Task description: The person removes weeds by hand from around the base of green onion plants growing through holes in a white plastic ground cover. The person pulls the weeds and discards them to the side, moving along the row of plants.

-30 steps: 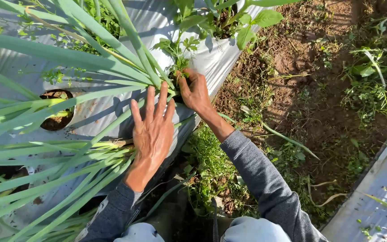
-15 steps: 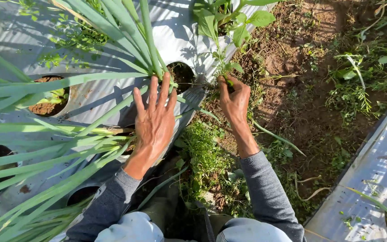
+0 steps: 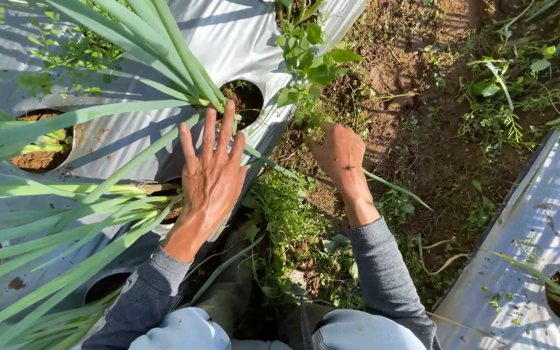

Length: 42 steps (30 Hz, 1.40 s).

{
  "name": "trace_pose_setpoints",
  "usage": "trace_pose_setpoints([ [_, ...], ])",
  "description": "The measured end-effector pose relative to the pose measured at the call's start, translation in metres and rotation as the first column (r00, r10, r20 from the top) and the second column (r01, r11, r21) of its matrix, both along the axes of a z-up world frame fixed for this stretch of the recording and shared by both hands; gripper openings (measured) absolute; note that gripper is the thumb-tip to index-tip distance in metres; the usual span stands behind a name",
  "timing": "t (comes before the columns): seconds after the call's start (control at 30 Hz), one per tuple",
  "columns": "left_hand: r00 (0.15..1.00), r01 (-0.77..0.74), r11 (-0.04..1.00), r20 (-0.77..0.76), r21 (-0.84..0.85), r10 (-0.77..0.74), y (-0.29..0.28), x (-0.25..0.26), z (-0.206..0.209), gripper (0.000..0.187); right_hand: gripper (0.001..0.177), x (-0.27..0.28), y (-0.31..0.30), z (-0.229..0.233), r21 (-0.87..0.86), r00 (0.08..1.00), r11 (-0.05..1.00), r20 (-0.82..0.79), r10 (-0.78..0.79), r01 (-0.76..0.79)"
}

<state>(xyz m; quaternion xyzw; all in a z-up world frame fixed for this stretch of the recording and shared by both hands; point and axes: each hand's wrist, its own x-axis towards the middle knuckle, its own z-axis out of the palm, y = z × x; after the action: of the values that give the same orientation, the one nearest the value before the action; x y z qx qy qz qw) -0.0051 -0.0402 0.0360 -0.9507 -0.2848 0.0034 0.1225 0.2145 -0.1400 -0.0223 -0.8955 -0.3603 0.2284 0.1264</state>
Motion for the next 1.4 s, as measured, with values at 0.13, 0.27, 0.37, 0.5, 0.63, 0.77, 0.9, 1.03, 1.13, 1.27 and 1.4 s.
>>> trace_pose_setpoints([
  [0.13,1.000,-0.010,1.000,-0.018,-0.002,0.010,0.010,-0.008,-0.002,0.054,0.026,-0.008,0.032,-0.002,-0.001,0.960,0.985,0.223,0.169,-0.173],
  [0.27,1.000,-0.010,0.997,-0.028,-0.076,0.008,0.015,-0.013,-0.003,0.057,0.026,-0.036,0.074,0.023,0.501,0.891,0.740,0.190,0.412,-0.449],
  [0.37,0.999,-0.017,0.994,-0.047,-0.105,0.012,0.018,-0.015,0.003,0.058,0.019,-0.040,0.097,-0.029,0.455,0.814,0.675,0.323,0.483,-0.581],
  [0.5,0.998,-0.035,0.986,-0.063,-0.162,0.025,0.023,-0.021,0.008,0.058,0.009,-0.030,0.095,-0.058,0.721,0.925,0.605,0.135,0.354,-0.337],
  [0.63,0.998,-0.038,0.978,-0.060,-0.204,0.026,0.026,-0.023,0.008,0.059,0.012,-0.021,0.094,-0.024,0.754,0.950,0.596,0.122,0.288,-0.278],
  [0.77,0.997,-0.024,0.984,-0.078,-0.179,0.010,0.026,-0.020,0.010,0.062,0.016,-0.022,0.105,-0.011,0.667,0.819,0.485,0.386,0.424,-0.566],
  [0.9,0.996,-0.011,0.990,-0.084,-0.142,-0.001,0.026,-0.021,0.009,0.063,0.018,-0.021,0.102,-0.028,0.640,0.807,0.497,0.406,0.429,-0.586],
  [1.03,0.998,-0.025,0.988,-0.054,-0.155,0.017,0.026,-0.021,0.007,0.061,0.021,-0.023,0.091,-0.045,0.601,0.771,0.489,0.429,0.471,-0.632],
  [1.13,0.997,-0.019,0.996,-0.083,-0.092,0.012,0.027,-0.023,0.002,0.063,0.024,-0.025,0.082,-0.044,0.570,0.742,0.480,0.449,0.498,-0.667],
  [1.27,0.998,-0.014,0.991,-0.059,-0.131,0.006,0.030,-0.025,-0.004,0.064,0.014,-0.032,0.079,-0.047,0.524,0.820,0.653,0.494,0.291,-0.547],
  [1.4,0.995,-0.011,0.997,-0.096,-0.074,0.004,0.025,-0.025,-0.002,0.066,0.015,-0.029,0.107,-0.076,0.393,0.737,0.705,0.618,0.274,-0.591],
])
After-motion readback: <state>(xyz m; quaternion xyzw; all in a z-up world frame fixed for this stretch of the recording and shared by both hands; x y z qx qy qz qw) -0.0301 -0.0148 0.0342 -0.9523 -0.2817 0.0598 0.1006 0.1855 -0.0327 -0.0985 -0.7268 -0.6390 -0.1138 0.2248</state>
